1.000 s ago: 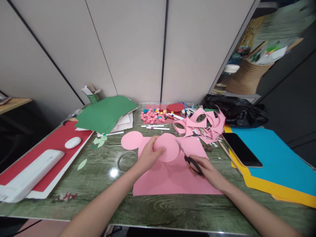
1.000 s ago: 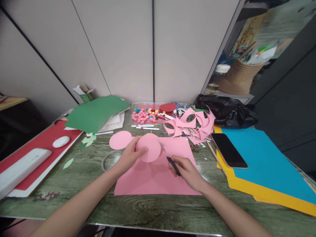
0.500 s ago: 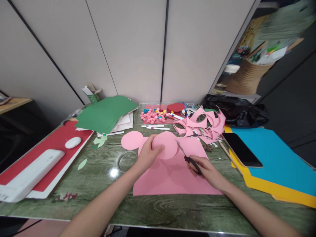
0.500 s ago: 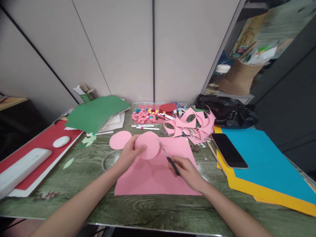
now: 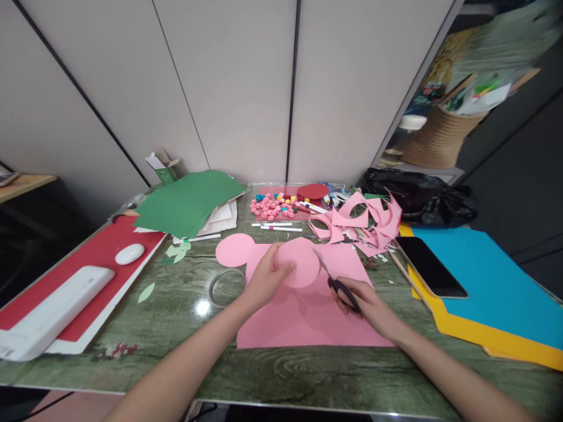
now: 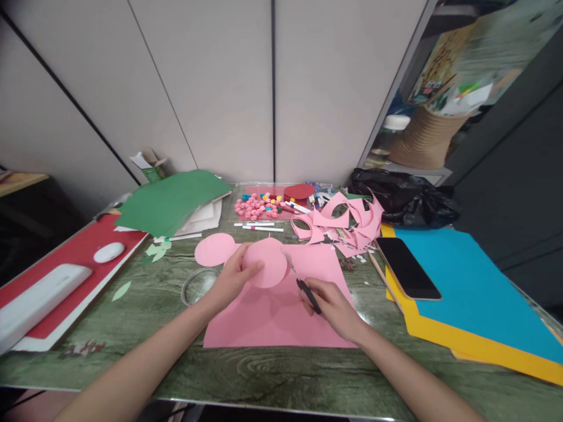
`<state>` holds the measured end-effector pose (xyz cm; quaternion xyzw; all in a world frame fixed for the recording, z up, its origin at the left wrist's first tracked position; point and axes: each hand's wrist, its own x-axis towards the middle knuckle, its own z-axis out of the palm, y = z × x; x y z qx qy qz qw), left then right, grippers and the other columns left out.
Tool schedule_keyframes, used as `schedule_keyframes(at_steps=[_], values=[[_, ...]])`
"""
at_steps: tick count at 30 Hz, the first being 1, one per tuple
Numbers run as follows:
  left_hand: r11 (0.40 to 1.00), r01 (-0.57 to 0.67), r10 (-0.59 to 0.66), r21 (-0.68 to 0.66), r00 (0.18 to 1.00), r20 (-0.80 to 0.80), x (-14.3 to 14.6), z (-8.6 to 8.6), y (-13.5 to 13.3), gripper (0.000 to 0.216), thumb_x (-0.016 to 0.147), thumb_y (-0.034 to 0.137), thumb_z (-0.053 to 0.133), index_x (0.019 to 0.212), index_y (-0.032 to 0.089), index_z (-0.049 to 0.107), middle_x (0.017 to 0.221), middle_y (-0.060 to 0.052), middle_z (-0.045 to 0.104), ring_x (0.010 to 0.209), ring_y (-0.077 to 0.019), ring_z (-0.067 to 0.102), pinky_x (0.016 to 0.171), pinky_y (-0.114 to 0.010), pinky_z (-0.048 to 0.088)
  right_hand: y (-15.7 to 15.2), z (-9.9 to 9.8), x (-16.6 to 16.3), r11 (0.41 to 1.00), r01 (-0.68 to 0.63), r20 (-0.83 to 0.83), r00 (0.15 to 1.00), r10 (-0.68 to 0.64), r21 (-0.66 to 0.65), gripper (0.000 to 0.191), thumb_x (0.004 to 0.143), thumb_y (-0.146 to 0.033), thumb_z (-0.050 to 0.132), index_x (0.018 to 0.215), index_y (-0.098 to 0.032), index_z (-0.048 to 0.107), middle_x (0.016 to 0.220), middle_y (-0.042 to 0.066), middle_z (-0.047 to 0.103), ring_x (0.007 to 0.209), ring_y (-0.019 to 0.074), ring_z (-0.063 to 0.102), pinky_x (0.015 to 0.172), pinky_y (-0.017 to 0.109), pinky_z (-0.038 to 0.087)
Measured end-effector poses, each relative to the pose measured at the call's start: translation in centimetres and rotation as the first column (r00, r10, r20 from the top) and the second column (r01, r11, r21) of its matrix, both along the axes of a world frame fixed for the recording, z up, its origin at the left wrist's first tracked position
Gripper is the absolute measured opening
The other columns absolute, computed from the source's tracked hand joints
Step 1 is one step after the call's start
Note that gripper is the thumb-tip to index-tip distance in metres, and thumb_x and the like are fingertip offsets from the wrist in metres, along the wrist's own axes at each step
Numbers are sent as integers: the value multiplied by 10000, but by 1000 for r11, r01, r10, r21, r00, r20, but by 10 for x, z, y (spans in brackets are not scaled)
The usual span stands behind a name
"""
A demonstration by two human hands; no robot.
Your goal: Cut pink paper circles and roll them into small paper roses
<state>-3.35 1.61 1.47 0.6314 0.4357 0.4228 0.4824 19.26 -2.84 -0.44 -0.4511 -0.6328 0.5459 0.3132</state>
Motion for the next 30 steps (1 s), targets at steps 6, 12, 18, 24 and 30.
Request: schedule_keyframes(at_steps=[6, 12, 18, 24, 30], values=[[1000, 12, -12, -1, 1000, 0, 0, 1, 0, 285, 805, 266, 544, 1071, 168, 509, 1051, -55, 585, 966, -195, 545, 824, -284, 426, 1, -2, 0, 998, 6, -12, 1000, -6, 64, 298, 913, -387, 423, 757, -152, 518, 570, -27, 456, 550, 106, 392, 519, 247, 259], [1000, -4, 4, 7, 1000, 12, -1, 2, 1, 299, 799, 229, 543, 1089, 169, 504, 1058, -49, 568, 988, -186, 535, 836, -274, 422, 2, -3, 1, 999, 0, -14, 1000, 1, 51, 291, 913, -375, 421, 733, -161, 500, 557, -34, 446, 536, 104, 384, 518, 244, 266], [999, -45, 45, -1, 999, 2, -1, 4, 1, 287, 788, 208, 543, 1071, 170, 512, 1026, -43, 576, 951, -181, 547, 802, -274, 435, 1, -3, 0, 999, 5, -2, 1000, -5, 48, 277, 909, -356, 425, 725, -164, 500, 551, -37, 454, 533, 103, 395, 512, 238, 266], [997, -81, 81, 9, 997, 4, -1, 3, 1, 270, 791, 239, 546, 1051, 173, 518, 1007, -35, 581, 937, -177, 551, 790, -268, 436, 2, 2, -2, 999, 7, 11, 1000, -7, 35, 281, 903, -347, 430, 698, -166, 496, 546, -39, 450, 529, 101, 393, 513, 236, 268], [998, -61, 61, 21, 998, 16, -1, 1, 1, 274, 808, 260, 538, 1069, 181, 508, 1025, -32, 577, 962, -174, 543, 815, -266, 427, 1, 3, -1, 1000, 2, 30, 1000, -3, 5, 267, 904, -338, 434, 714, -164, 501, 536, -40, 454, 503, 89, 360, 477, 227, 238]])
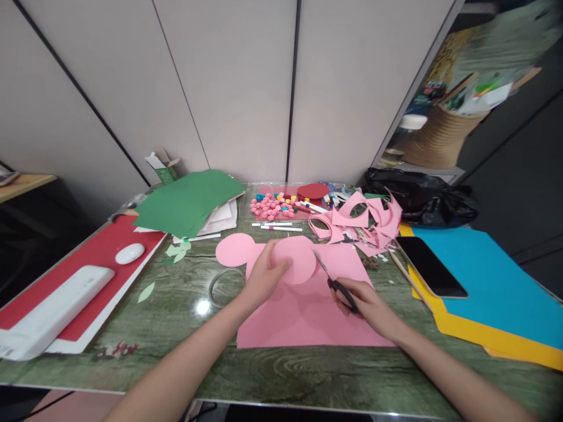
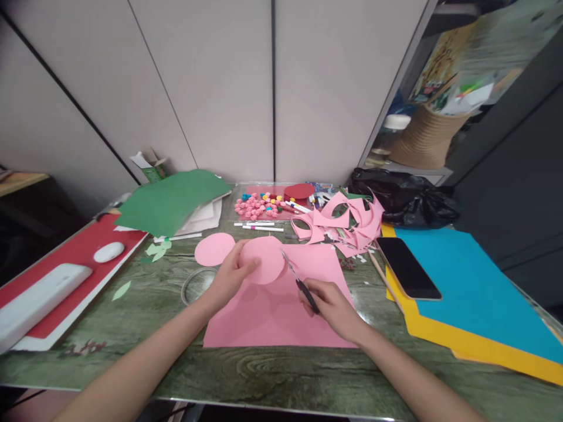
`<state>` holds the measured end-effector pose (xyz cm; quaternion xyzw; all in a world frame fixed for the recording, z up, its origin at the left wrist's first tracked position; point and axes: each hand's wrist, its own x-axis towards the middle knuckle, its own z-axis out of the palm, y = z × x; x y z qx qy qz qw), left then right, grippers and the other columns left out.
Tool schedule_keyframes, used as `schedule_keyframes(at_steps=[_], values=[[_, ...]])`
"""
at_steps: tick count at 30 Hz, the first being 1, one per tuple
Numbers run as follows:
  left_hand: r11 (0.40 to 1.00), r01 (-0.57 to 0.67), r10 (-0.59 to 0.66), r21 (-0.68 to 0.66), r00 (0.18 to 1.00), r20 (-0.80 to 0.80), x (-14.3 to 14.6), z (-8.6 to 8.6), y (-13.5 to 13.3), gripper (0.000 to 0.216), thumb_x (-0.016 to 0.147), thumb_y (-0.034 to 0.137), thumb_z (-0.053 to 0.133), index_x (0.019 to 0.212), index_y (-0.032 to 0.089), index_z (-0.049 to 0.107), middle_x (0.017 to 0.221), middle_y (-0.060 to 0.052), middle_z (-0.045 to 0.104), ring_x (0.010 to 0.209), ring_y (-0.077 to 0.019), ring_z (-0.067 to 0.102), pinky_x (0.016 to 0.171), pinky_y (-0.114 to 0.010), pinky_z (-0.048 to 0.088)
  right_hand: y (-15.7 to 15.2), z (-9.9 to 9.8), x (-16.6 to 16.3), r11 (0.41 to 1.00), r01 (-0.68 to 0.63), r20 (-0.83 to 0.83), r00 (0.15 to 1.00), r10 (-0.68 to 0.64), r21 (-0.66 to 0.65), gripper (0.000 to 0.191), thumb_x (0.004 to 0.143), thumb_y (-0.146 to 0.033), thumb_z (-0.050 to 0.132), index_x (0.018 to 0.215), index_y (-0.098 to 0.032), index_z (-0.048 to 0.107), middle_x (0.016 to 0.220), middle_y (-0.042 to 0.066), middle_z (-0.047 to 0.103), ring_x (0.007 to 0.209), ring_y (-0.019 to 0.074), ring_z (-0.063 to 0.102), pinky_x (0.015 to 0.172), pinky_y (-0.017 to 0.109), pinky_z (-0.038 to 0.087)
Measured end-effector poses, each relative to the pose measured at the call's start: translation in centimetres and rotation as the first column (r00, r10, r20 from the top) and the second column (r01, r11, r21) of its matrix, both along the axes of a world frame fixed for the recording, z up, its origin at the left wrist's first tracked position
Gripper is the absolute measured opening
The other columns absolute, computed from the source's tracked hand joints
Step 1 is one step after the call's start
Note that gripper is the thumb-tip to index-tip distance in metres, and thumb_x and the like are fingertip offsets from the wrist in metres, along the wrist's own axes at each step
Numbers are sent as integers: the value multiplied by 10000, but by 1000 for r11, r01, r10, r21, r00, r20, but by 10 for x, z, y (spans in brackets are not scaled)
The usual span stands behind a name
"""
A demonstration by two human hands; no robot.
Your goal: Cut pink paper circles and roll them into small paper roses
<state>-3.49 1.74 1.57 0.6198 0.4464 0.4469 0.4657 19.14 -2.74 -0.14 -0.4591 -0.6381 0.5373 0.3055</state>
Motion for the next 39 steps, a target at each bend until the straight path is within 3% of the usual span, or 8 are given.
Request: schedule_keyframes(at_steps=[6, 13, 24, 32, 39], values=[[996, 91, -92, -20, 995, -45, 0, 5, -1, 272, 821, 258, 516, 1081, 178, 493, 1035, -40, 574, 962, -181, 538, 815, -270, 426, -1, 0, 2, 1000, -17, -32, 999, 17, -2, 294, 903, -393, 430, 755, -154, 514, 542, -36, 455, 495, 86, 351, 457, 226, 226], [993, 116, -116, -3, 991, -66, -1, 7, 0, 274, 809, 245, 524, 1073, 177, 499, 1041, -42, 575, 999, -188, 530, 851, -282, 420, -2, -3, 3, 1000, -12, -27, 1000, 12, 10, 310, 906, -408, 428, 763, -150, 522, 549, -29, 461, 504, 92, 365, 460, 231, 229], [999, 41, -42, -6, 997, -69, -3, 6, 2, 251, 771, 224, 542, 1017, 171, 547, 989, -42, 604, 900, -187, 564, 777, -282, 448, -2, 2, 2, 1000, -3, -14, 1000, 3, 8, 308, 901, -402, 435, 715, -167, 506, 528, -44, 445, 491, 91, 357, 471, 225, 246], [995, -94, 95, -27, 995, 40, 3, -2, -2, 276, 805, 313, 545, 1042, 172, 532, 1025, -51, 597, 947, -192, 556, 818, -297, 444, 0, 1, 1, 1000, -5, -10, 1000, 5, -5, 288, 902, -380, 440, 720, -168, 511, 533, -45, 461, 493, 89, 362, 474, 218, 246], [998, -53, 54, -33, 998, 42, 7, 3, -9, 286, 828, 293, 515, 1087, 171, 505, 1077, -59, 586, 987, -187, 549, 843, -292, 436, -1, 1, 2, 1000, -8, -9, 1000, 8, -17, 325, 890, -445, 440, 767, -159, 534, 541, -32, 468, 488, 96, 358, 458, 225, 228]])
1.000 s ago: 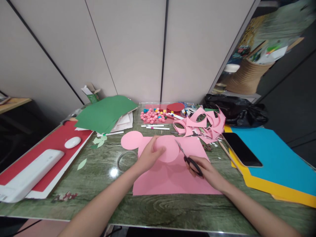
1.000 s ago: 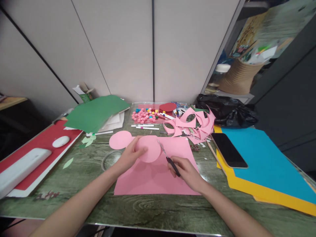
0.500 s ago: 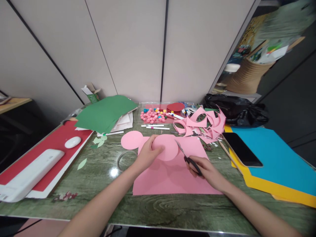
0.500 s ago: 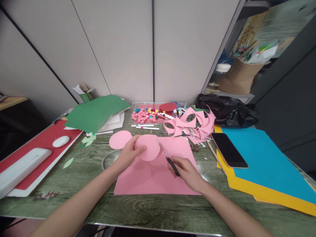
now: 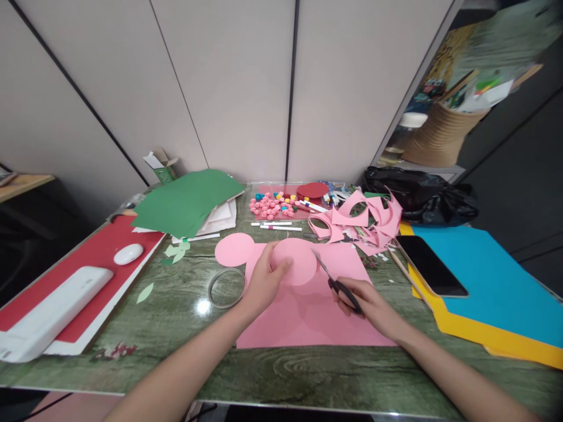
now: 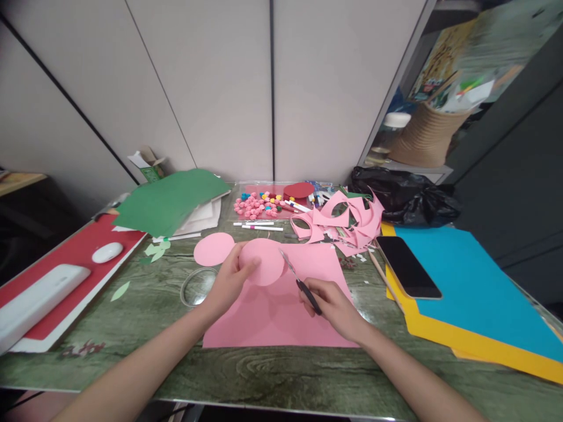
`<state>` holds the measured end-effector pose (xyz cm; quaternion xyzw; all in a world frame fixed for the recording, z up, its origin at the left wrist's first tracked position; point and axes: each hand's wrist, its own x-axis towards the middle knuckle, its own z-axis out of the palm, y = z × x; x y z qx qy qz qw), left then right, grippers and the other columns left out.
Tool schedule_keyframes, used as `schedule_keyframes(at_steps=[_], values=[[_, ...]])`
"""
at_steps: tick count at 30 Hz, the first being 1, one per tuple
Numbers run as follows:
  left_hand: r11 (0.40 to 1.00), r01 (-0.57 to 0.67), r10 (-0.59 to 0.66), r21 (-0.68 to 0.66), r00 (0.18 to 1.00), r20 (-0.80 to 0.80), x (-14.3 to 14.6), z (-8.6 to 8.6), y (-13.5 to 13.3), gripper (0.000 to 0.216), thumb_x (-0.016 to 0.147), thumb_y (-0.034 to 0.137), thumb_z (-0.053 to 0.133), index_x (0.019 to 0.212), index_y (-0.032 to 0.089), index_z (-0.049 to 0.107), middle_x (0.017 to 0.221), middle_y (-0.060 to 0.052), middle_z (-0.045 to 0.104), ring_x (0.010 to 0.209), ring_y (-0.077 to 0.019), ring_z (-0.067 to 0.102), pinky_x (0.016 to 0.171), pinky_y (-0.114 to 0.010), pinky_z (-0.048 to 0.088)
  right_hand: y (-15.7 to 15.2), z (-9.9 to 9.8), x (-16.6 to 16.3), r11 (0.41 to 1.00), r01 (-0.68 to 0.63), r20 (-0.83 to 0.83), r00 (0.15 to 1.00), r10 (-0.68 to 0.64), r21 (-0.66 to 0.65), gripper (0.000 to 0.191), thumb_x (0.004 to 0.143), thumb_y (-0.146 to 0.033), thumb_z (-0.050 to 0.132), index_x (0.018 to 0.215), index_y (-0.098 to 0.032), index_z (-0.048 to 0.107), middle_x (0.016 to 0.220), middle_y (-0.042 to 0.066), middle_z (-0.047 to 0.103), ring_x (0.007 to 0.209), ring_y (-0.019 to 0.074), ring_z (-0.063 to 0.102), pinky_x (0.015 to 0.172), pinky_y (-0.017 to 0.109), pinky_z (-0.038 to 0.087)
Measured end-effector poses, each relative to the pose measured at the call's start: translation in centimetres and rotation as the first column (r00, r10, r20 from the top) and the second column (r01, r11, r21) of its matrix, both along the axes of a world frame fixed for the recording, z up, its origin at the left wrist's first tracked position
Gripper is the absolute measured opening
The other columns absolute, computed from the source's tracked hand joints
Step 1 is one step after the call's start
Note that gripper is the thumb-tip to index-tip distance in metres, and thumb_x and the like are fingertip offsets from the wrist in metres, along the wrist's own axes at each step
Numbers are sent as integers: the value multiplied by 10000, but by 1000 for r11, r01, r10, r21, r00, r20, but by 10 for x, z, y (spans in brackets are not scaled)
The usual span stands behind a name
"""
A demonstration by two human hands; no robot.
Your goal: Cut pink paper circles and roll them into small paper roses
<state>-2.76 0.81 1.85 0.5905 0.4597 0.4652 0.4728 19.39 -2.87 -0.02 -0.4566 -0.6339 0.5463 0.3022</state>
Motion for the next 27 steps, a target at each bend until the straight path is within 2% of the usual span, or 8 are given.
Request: schedule_keyframes(at_steps=[10, 15, 27], values=[[997, 71, -69, 33, 995, -70, -2, -1, 3, 291, 821, 285, 526, 1089, 173, 518, 1098, -62, 593, 996, -201, 548, 856, -311, 428, 0, -2, 2, 1000, -8, -23, 1000, 9, 11, 328, 888, -448, 441, 801, -152, 551, 563, -23, 472, 523, 106, 381, 480, 234, 236], [997, 64, -61, 37, 995, -75, -5, -2, 5, 258, 821, 275, 521, 1059, 175, 515, 1026, -48, 600, 958, -190, 552, 830, -296, 437, 0, 0, 1, 999, -14, -40, 999, 15, 29, 326, 892, -437, 439, 776, -149, 539, 556, -25, 456, 528, 108, 383, 484, 238, 243], [996, 72, -65, 54, 991, -121, -7, 2, 6, 257, 816, 260, 516, 1062, 185, 516, 1030, -46, 590, 952, -193, 550, 825, -290, 437, 0, 1, 2, 999, -15, -13, 1000, 15, 28, 350, 890, -460, 434, 740, -158, 528, 543, -30, 446, 507, 104, 377, 477, 237, 252]])
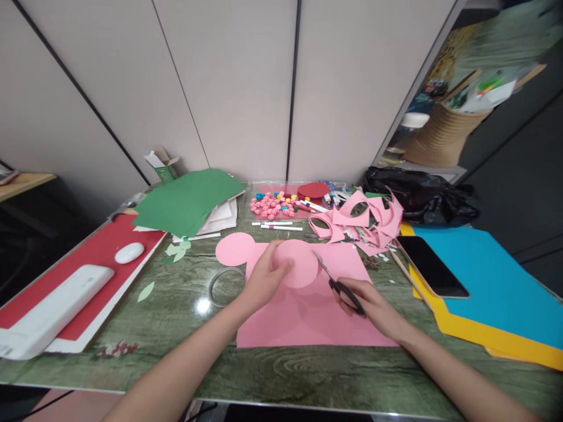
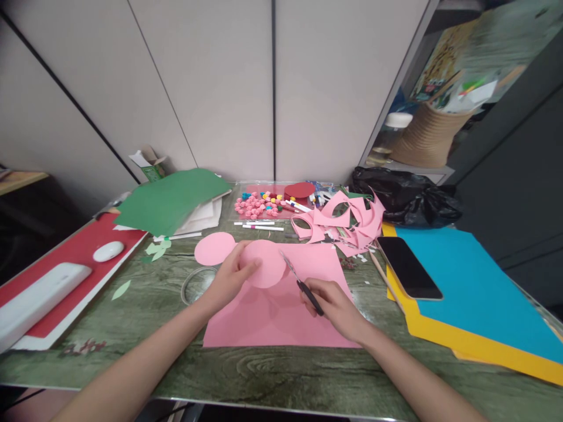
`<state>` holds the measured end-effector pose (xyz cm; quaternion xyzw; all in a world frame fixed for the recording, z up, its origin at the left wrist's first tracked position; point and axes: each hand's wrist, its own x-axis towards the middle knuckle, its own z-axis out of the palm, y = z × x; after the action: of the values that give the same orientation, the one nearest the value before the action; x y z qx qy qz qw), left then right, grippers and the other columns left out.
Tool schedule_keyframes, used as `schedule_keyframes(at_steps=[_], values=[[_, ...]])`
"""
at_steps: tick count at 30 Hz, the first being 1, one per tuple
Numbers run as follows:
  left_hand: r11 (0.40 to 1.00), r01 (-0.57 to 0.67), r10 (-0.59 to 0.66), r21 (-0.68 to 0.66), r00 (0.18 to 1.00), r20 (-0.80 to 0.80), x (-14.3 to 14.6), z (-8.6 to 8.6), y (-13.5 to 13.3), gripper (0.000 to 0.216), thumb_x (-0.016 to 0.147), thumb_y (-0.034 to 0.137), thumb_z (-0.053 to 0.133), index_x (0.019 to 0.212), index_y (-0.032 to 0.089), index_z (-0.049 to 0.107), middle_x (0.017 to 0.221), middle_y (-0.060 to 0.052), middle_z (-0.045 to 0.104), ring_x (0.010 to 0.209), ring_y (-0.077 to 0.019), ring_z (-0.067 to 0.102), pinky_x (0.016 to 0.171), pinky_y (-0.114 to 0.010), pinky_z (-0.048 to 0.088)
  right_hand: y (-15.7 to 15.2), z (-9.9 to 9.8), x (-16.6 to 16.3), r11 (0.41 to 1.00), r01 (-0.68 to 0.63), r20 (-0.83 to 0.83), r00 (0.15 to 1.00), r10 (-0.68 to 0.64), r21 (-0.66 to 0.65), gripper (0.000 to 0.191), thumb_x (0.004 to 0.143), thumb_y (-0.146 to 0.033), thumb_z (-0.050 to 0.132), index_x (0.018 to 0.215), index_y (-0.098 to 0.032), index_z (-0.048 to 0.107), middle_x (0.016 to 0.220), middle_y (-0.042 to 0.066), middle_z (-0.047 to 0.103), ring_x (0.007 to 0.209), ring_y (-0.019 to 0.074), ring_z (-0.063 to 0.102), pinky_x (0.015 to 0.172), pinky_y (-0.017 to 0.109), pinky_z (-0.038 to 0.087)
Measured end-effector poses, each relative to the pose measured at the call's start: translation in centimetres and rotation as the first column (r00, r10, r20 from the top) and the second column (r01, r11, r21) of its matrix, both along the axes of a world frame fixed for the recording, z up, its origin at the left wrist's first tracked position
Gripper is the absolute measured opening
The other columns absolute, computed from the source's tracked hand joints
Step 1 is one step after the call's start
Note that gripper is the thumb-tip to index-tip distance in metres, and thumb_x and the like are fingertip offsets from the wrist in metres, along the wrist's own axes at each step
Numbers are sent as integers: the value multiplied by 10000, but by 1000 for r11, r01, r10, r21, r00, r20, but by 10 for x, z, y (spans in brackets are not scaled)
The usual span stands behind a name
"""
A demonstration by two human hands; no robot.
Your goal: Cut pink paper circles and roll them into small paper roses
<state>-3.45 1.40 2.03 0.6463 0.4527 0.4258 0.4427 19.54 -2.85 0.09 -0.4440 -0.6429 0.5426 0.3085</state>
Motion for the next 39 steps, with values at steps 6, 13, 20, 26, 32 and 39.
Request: schedule_keyframes(at_steps=[6, 13, 20, 26, 32, 39], values=[[998, 57, -57, 9, 998, -32, -5, 2, 4, 265, 826, 259, 495, 1083, 193, 507, 1063, -42, 594, 975, -192, 550, 837, -290, 431, 2, 3, 2, 1000, -28, 22, 999, 28, 1, 303, 900, -383, 440, 697, -167, 503, 541, -35, 449, 515, 102, 377, 493, 233, 257], [995, 100, -99, 7, 994, -48, -11, 5, 7, 287, 829, 281, 496, 1103, 197, 503, 1068, -47, 590, 972, -193, 552, 839, -297, 433, 3, 8, 5, 998, -53, 66, 996, 52, 14, 293, 899, -326, 433, 656, -169, 484, 539, -37, 441, 520, 102, 383, 499, 232, 259], [995, 99, -99, -32, 995, -13, -10, 2, 9, 281, 805, 269, 515, 1074, 189, 510, 1054, -46, 593, 967, -197, 550, 828, -292, 429, 5, 9, 5, 998, -61, 95, 994, 59, 15, 308, 897, -334, 444, 641, -167, 479, 540, -36, 447, 525, 98, 390, 502, 225, 269], [989, 16, 5, -148, 990, 144, -5, -11, 13, 299, 796, 293, 538, 1068, 172, 511, 1037, -54, 600, 902, -185, 560, 754, -271, 441, 4, 9, 13, 997, -72, 84, 994, 71, 5, 299, 896, -374, 434, 721, -155, 537, 547, -29, 467, 515, 100, 400, 482, 226, 263], [992, -53, 71, -115, 986, 151, -4, -14, 14, 300, 786, 300, 555, 1058, 176, 529, 1027, -46, 603, 907, -184, 561, 760, -273, 442, 12, 4, 20, 995, 16, 32, 999, -19, 100, 324, 885, -401, 433, 692, -158, 525, 539, -22, 467, 504, 105, 398, 490, 239, 265], [996, -55, 64, -71, 991, 120, 1, -11, 9, 279, 790, 269, 548, 1043, 153, 529, 1006, -51, 592, 949, -188, 551, 805, -277, 433, 6, 7, 13, 996, -14, 74, 997, 8, 87, 323, 882, -414, 437, 713, -157, 534, 532, -23, 471, 505, 107, 397, 483, 235, 259]])
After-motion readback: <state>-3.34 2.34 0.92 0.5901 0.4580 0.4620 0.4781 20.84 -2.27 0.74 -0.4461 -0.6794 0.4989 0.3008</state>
